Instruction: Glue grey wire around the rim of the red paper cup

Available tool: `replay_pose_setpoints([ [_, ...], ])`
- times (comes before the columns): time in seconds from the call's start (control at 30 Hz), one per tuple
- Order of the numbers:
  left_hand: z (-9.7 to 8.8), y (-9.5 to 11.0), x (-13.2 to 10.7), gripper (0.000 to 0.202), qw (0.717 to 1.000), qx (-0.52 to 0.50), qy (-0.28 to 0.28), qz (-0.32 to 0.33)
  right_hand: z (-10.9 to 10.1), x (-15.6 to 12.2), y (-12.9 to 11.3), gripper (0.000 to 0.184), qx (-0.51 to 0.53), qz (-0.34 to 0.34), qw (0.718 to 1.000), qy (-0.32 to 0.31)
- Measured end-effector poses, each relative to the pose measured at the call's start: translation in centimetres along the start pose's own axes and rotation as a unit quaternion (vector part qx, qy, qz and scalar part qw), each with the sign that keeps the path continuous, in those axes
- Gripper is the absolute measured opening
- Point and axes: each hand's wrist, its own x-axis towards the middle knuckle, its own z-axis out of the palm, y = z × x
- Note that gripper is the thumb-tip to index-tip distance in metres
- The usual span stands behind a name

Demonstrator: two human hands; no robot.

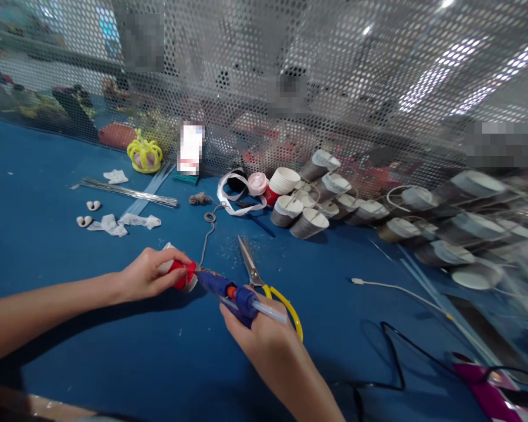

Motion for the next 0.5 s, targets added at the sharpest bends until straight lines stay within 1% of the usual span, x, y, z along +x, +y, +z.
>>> replay_pose_setpoints([
  [0.03, 0.0, 0.0, 0.0, 0.020, 1.000, 0.000, 0.001, 0.000, 0.0, 0.0, 0.1, 0.017, 0.001, -0.002, 1.000, 0.003],
  [0.2, 0.0, -0.1, 0.0, 0.020, 1.000, 0.015, 0.014, 0.004, 1.1, 0.3, 0.5, 0.021, 0.004, 0.036, 0.999, 0.022],
  [0.27, 0.0, 0.0, 0.0, 0.020, 1.000, 0.001, 0.009, -0.005, 1.3, 0.2, 0.4, 0.020, 0.016, 0.025, 0.999, 0.019],
  [0.37, 0.0, 0.2, 0.1, 0.019, 1.000, -0.020, 0.001, -0.025, 0.9, 0.0, 0.1, 0.016, 0.027, 0.006, 0.999, 0.023],
  [0.43, -0.1, 0.3, 0.2, 0.019, 0.999, -0.021, 0.004, -0.039, 0.4, -0.3, -0.3, 0.015, 0.029, -0.021, 0.999, 0.016],
  [0.5, -0.1, 0.5, 0.2, 0.019, 0.998, -0.021, 0.005, -0.055, 0.1, -0.5, -0.6, 0.015, 0.024, -0.050, 0.998, 0.021],
])
